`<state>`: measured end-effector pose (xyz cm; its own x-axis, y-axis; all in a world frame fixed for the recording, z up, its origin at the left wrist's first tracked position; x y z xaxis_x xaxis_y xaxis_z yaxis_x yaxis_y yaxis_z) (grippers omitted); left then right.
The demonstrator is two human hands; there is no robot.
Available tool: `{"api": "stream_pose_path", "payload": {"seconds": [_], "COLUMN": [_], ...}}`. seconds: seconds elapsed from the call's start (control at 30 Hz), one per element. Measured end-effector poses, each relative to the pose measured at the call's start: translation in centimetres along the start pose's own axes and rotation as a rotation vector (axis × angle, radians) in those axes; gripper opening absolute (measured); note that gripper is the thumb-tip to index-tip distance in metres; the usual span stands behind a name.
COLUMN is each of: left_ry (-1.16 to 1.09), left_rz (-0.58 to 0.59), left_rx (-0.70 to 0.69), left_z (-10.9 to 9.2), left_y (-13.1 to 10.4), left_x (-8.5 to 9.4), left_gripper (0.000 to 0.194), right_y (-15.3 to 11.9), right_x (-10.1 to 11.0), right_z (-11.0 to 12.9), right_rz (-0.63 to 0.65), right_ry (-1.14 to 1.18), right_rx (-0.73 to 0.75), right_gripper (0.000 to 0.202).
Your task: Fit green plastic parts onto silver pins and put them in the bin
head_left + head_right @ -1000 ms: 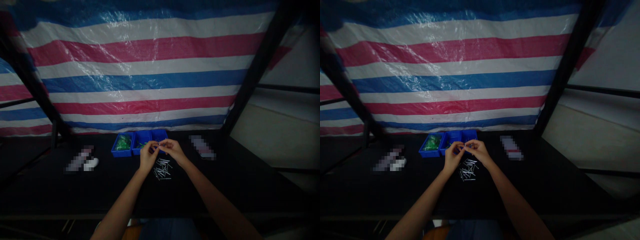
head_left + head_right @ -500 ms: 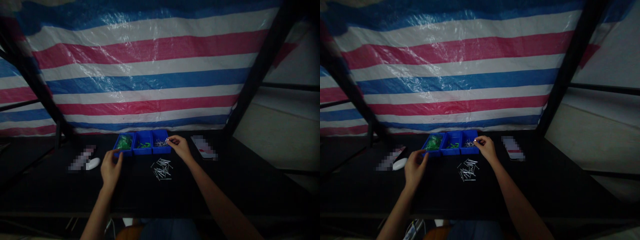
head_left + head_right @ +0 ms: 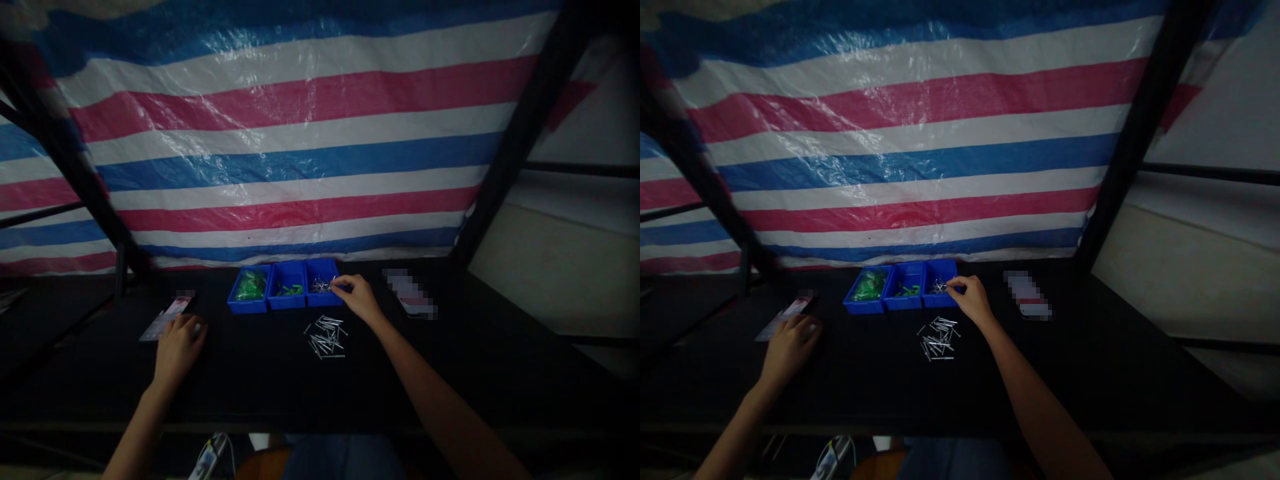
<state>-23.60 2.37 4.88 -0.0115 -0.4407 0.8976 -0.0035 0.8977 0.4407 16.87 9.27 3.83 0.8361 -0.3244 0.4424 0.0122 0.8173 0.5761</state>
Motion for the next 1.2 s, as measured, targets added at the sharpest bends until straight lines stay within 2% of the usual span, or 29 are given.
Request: {"api": "stream_pose_path", "payload": {"seconds": [0.2, 0.27, 0.37, 0.43, 0.5, 0.57, 0.63, 0.67, 0.73, 0.83, 0.93, 1.07, 1.2], "left_ry": [-0.410, -0.471, -0.511, -0.573, -0.687, -0.736, -0.694, -0.652, -0.566, -0.480, -0.443, -0.469, -0.681], "left_rz": [0.048, 0.069, 0.007, -0.065, -0.102, 0.013, 0.200, 0.247, 0.253, 0.231, 0.237, 0.253, 0.229], "left_rx": [0.052, 0.052, 0.060, 0.082, 0.076, -0.049, -0.268, -0.350, -0.433, -0.484, -0.513, -0.489, -0.469], "left_z": [3.3, 3.4, 2.2, 0.1, -3.1, -8.2, -14.0, -16.3, -19.3, -21.5, -22.2, -22.1, -23.4], "left_y": [1.1, 1.3, 1.4, 1.4, 1.3, 1.1, 0.3, -0.1, -0.7, -1.0, -0.7, 0.5, 2.7], "left_x": [-0.9, -0.9, 0.6, 2.1, 3.4, 3.3, 2.3, 1.8, 0.7, -0.7, -1.2, -0.3, 1.8], "left_gripper": [0.043, 0.043, 0.037, 0.034, 0.031, 0.029, 0.027, 0.025, 0.022, 0.018, 0.015, 0.014, 0.017], "right_y": [0.2, 0.3, 0.4, 0.4, 0.4, 0.3, 0.3, 0.3, 0.4, 0.4, 0.4, 0.3, -0.1], "right_x": [0.6, 0.9, 1.1, 1.1, 1.0, 0.9, 0.8, 0.8, 0.9, 1.2, 1.2, 0.7, -0.3], "right_z": [-0.4, -0.2, 0.5, 1.0, 1.3, 1.3, 1.2, 1.2, 1.1, 1.0, 1.0, 1.1, 2.1], "right_rz": [-0.018, -0.024, -0.008, -0.002, -0.004, -0.005, -0.005, -0.007, -0.013, -0.025, -0.028, 0.013, 0.113], "right_ry": [-0.039, 0.006, 0.129, 0.179, 0.190, 0.192, 0.196, 0.197, 0.198, 0.197, 0.206, 0.309, 0.487], "right_rx": [-0.020, -0.019, -0.007, 0.002, 0.010, 0.016, 0.022, 0.025, 0.027, 0.017, 0.005, -0.062, -0.108], "right_gripper": [0.022, 0.022, 0.018, 0.016, 0.014, 0.014, 0.014, 0.014, 0.014, 0.016, 0.016, 0.014, 0.015]}}
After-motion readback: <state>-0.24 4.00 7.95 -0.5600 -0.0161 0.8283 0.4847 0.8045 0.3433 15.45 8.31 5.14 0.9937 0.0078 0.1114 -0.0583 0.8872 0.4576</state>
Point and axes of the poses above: each hand's wrist, its own y-axis towards the middle knuckle, its own x-axis out of the back of the hand, z = x × y, the point moved 8 cm from there along y, towards the middle knuckle, and after that the axes turned 1 degree about x, right-handed, at the moved point
